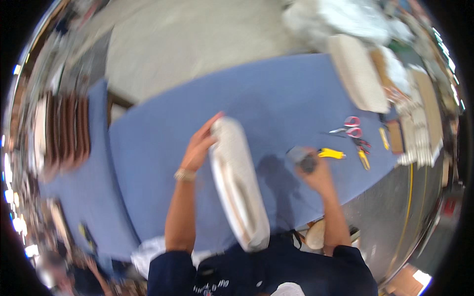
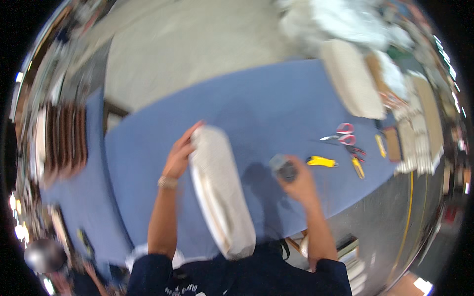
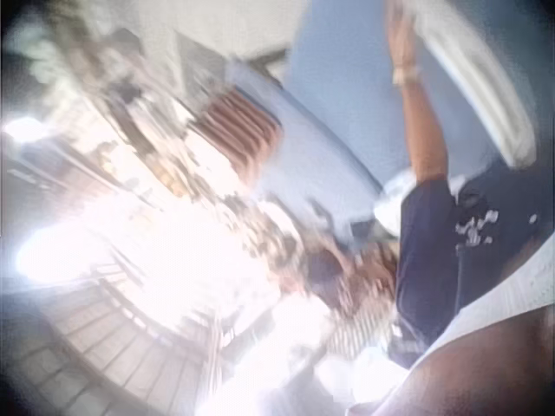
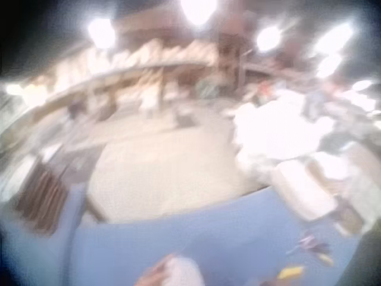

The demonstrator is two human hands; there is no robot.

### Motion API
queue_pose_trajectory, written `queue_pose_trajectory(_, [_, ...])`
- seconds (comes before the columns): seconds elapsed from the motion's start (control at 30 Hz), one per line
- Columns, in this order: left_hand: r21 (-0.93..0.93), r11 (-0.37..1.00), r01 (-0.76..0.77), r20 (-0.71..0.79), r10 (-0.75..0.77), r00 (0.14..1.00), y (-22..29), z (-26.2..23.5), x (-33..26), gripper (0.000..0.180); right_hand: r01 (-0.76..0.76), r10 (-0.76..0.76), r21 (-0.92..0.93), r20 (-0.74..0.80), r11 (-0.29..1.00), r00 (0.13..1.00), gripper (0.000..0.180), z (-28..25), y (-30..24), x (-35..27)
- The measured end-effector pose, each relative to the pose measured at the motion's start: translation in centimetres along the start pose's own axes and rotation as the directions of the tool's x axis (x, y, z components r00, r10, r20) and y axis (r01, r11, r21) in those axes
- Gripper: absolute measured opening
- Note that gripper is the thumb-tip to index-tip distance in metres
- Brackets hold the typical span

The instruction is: The person wraps a white fabric cover around a foam cushion, repeatedly staples the edges with a pneumatic staple gun, and trims excess fabric with a utility knife. The person rotates the cushion to work on all sides and continues stapling and trimming until the cover is secured.

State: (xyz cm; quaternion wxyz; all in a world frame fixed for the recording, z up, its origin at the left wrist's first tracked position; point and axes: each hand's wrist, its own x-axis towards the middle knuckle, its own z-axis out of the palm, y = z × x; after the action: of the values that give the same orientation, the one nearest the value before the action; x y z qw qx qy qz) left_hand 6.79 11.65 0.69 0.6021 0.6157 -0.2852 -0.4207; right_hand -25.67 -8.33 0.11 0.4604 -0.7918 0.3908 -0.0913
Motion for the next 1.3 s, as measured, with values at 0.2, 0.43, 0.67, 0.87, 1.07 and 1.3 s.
queue_pose_trajectory(0.2, [0.451, 0.822, 0.348, -0.497, -0.092, 0.863, 1.0, 1.1, -0.6, 0.056, 0.079, -0.01, -0.525, 0.133, 0.847, 0.991, 0.069, 4.5, 6.4, -1.1])
queue_pose_trajectory(0.43, [0.587, 0.796, -0.145, -0.304, 0.383, 0.872, 6.0, 7.3, -3.6, 0.057, 0.355, -0.356, 0.106, -0.015, 0.929, 0.934, 0.068, 3.8, -1.4, -1.6])
queue_pose_trajectory(0.67, [0.691, 0.509, -0.513, -0.095, 0.768, 0.634, 19.1, 15.6, -20.1, 0.063, 0.693, -0.654, 0.573, -0.326, 0.438, 0.683, 0.102, -2.3, -16.0, -4.5])
queue_pose_trajectory(0.87, [0.575, 0.6, -0.556, -0.025, 0.693, 0.72, 12.7, 13.5, -24.5, 0.072, 0.76, -0.777, 0.433, -0.187, 0.484, 0.601, 0.122, -0.9, -17.8, -6.5])
queue_pose_trajectory(1.07, [0.709, 0.525, -0.47, -0.064, 0.712, 0.699, 11.0, 14.0, -26.1, 0.068, 0.88, -0.884, 0.2, -0.107, 0.43, 0.456, 0.104, 0.0, -16.2, -6.8])
queue_pose_trajectory(1.3, [0.895, 0.393, -0.213, -0.178, 0.749, 0.638, 13.0, 11.7, -26.5, 0.051, 0.996, -0.996, -0.026, -0.015, 0.085, 0.085, 0.072, 2.2, -21.7, -4.5])
